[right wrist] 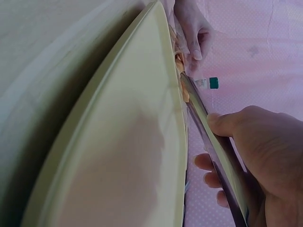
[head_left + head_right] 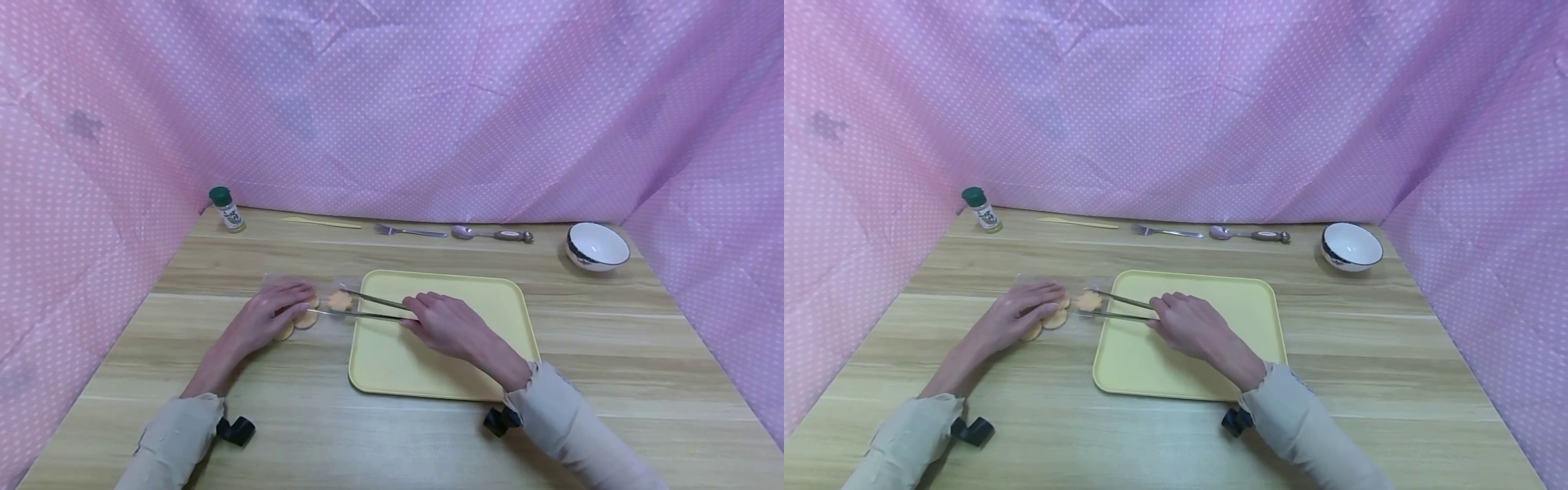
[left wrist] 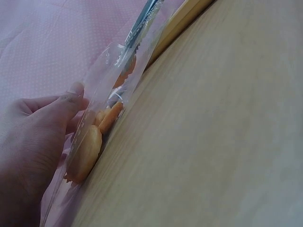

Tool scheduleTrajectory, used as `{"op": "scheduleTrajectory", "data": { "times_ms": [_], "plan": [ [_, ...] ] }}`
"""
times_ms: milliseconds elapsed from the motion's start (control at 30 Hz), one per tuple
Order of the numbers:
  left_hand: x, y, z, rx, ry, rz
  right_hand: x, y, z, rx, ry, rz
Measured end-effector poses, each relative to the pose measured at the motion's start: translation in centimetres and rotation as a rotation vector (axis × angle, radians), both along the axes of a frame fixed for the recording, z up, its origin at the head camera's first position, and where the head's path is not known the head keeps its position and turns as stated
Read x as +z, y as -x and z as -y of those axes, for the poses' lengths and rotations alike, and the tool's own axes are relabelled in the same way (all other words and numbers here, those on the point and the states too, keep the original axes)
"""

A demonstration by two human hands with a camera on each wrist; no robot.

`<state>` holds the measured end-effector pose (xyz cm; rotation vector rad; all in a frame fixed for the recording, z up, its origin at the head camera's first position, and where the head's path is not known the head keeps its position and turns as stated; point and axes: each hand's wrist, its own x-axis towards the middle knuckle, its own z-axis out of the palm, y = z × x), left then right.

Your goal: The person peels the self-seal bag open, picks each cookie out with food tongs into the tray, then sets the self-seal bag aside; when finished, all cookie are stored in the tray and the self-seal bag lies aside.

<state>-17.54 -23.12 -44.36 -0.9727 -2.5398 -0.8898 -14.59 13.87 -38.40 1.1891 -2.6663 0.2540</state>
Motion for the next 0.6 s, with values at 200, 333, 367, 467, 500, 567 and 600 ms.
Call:
{"op": "scheduleTrajectory", "data": {
  "times_ms": [200, 333, 367, 467, 500, 567, 600],
  "plan": [
    [-0.1, 0.1, 0.0, 0.004, 0.000, -0.003, 0.0, -0.3, -0.7, -0.007, 0.009, -0.017],
    [-0.1, 0.1, 0.0, 0.001, -0.005, -0.001, -0.1, -0.4, -1.2, -0.008, 0.024, -0.029],
    [-0.1, 0.2, 0.0, 0.000, -0.006, -0.003, -0.1, -0.4, -1.3, -0.008, 0.027, -0.030],
    [-0.1, 0.2, 0.0, -0.002, -0.008, -0.009, -0.2, -0.5, -1.6, -0.008, 0.034, -0.031],
    [-0.1, 0.2, 0.0, -0.002, -0.009, -0.010, -0.2, -0.6, -1.8, -0.009, 0.037, -0.032],
    [-0.1, 0.1, 0.0, 0.001, -0.010, -0.005, -0.2, -0.7, -2.1, -0.014, 0.046, -0.037],
    [-0.1, 0.1, -0.1, 0.002, -0.010, -0.002, -0.2, -0.7, -2.3, -0.017, 0.049, -0.039]
  ]
}}
